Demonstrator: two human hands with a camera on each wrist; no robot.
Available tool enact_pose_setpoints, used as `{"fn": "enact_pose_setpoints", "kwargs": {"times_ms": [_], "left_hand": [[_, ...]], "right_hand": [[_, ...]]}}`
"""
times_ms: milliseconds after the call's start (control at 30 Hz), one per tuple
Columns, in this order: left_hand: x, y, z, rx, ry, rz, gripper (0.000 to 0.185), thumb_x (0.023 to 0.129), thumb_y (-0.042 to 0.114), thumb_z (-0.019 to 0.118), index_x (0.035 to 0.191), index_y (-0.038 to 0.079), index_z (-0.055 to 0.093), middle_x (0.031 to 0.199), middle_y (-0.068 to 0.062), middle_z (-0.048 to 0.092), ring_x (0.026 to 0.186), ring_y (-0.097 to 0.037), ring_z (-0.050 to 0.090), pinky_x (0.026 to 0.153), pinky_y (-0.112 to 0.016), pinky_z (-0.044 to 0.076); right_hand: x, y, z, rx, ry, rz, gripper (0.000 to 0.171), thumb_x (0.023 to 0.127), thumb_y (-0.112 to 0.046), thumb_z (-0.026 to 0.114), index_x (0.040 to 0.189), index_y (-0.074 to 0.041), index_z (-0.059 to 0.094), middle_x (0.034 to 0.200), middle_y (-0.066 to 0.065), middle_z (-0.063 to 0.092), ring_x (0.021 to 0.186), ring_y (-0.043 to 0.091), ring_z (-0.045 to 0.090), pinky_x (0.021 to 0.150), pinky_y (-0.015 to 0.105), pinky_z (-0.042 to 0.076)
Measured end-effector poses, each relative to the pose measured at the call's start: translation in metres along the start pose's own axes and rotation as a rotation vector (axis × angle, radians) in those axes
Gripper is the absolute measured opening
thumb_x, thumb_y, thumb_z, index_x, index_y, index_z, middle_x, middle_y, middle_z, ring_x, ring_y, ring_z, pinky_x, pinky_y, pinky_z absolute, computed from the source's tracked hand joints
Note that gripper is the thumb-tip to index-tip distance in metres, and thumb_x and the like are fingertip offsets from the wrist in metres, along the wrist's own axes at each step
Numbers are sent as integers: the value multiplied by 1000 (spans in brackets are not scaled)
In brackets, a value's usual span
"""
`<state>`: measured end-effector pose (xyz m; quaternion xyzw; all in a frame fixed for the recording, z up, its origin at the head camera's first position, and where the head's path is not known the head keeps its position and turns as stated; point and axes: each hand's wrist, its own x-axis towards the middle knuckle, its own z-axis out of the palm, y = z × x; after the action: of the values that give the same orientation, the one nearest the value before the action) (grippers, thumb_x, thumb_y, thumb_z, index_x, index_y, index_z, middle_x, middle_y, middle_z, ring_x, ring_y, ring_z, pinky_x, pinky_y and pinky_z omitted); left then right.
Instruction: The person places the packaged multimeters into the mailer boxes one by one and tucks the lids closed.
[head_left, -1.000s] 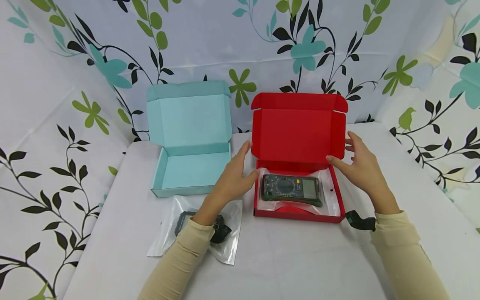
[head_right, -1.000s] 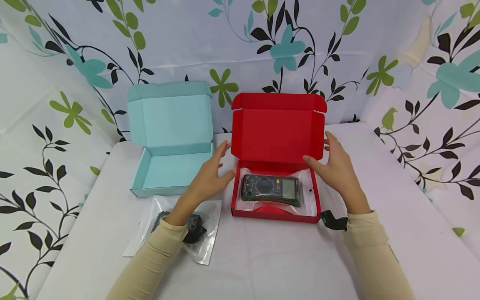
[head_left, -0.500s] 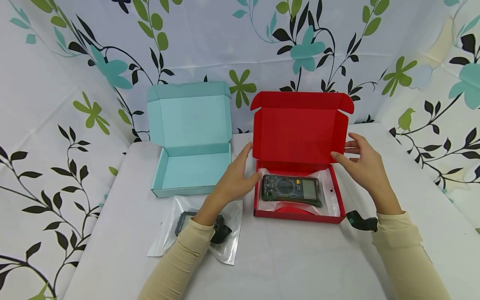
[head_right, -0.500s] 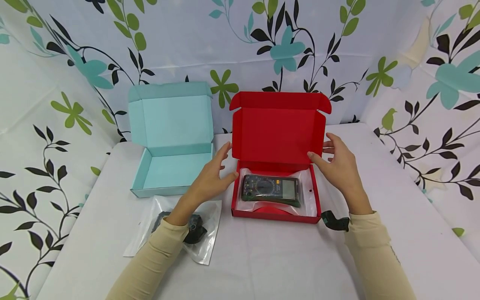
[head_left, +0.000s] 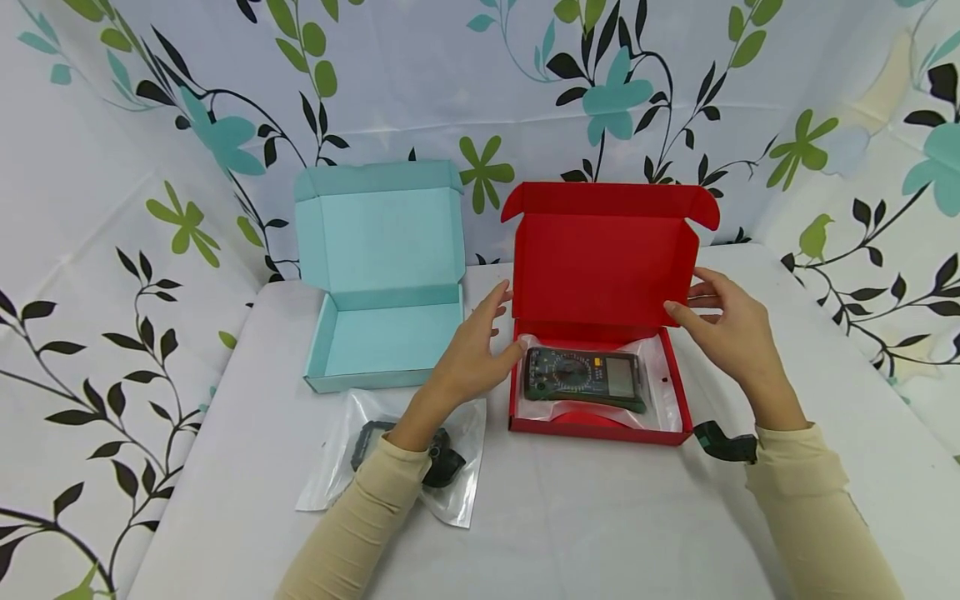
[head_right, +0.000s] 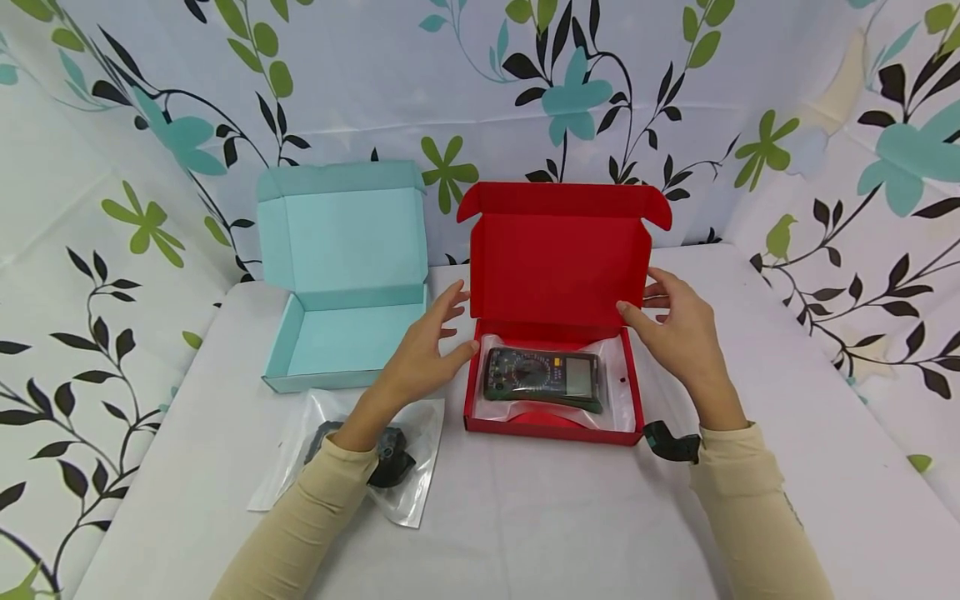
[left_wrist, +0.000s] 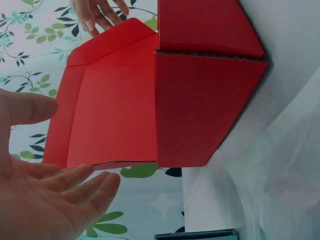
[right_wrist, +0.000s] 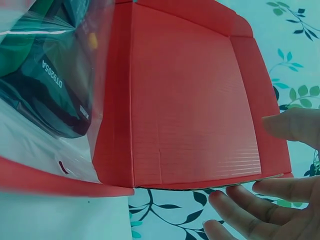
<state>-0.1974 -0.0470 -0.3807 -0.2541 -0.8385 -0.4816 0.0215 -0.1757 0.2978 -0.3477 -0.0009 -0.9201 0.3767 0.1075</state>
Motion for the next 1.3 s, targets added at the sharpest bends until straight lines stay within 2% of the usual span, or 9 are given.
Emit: {"fn": "enact_pose_setpoints", "kwargs": {"times_ms": [333, 633, 800, 933, 1033, 1100, 1200, 1300], "left_hand": [[-1, 3, -2, -11, 0, 17, 81, 96, 15, 67, 165, 10, 24, 156, -14, 43, 136, -30, 47, 105, -46, 48], [-3, 6, -3, -23, -13, 15, 79, 98, 17, 65, 165, 8, 24, 148, -17, 48, 131, -33, 52, 103, -44, 49], [-3, 6, -3, -10, -12, 19, 78, 98, 15, 66, 164, 9, 25, 144, -15, 50, 129, -32, 53, 102, -44, 50], [-2, 6, -4, 3, -19, 32, 77, 98, 17, 65, 164, 9, 27, 142, -16, 52, 128, -34, 53, 102, -44, 50], [-2, 6, -5, 8, -20, 48, 76, 98, 18, 64, 165, 10, 27, 139, -17, 53, 128, -34, 53, 101, -44, 50], [-2, 6, -5, 11, -18, 53, 76, 98, 18, 63, 165, 11, 27, 138, -17, 54, 128, -33, 54, 101, -44, 51], [-2, 7, -5, 9, -16, 45, 78, 99, 20, 63, 166, 13, 24, 137, -17, 54, 128, -32, 53, 102, -45, 50], [-3, 8, -5, -2, -17, 32, 79, 99, 21, 62, 167, 16, 22, 136, -17, 55, 129, -32, 53, 102, -48, 50]], "right_hand": [[-1, -1, -2, -38, 33, -5, 68, 101, -41, 66, 153, -2, 47, 126, 27, 62, 113, 50, 61, 82, 65, 55], [-2, -3, -4, -24, 47, 11, 71, 105, -54, 51, 150, 0, 51, 124, 28, 64, 122, 48, 54, 87, 69, 50], [-2, -3, -5, 14, 43, 16, 70, 108, -54, 44, 151, 0, 50, 129, 29, 63, 126, 50, 52, 91, 73, 46], [-1, -2, -5, 37, 53, -2, 64, 110, -50, 41, 149, -1, 52, 126, 29, 65, 118, 49, 57, 91, 71, 47], [-2, -2, -5, 41, 74, -17, 61, 111, -48, 38, 148, -3, 55, 119, 27, 68, 111, 46, 61, 87, 60, 51], [-3, -1, -6, 42, 86, -19, 61, 111, -48, 37, 148, -4, 55, 115, 26, 70, 108, 44, 63, 83, 44, 53], [-4, -1, -7, 59, 96, -13, 61, 111, -49, 37, 149, -5, 55, 113, 24, 70, 105, 40, 65, 78, 21, 48], [-4, 0, -8, 77, 96, -4, 61, 111, -49, 36, 150, -5, 52, 114, 24, 70, 103, 40, 66, 73, 10, 44]]}}
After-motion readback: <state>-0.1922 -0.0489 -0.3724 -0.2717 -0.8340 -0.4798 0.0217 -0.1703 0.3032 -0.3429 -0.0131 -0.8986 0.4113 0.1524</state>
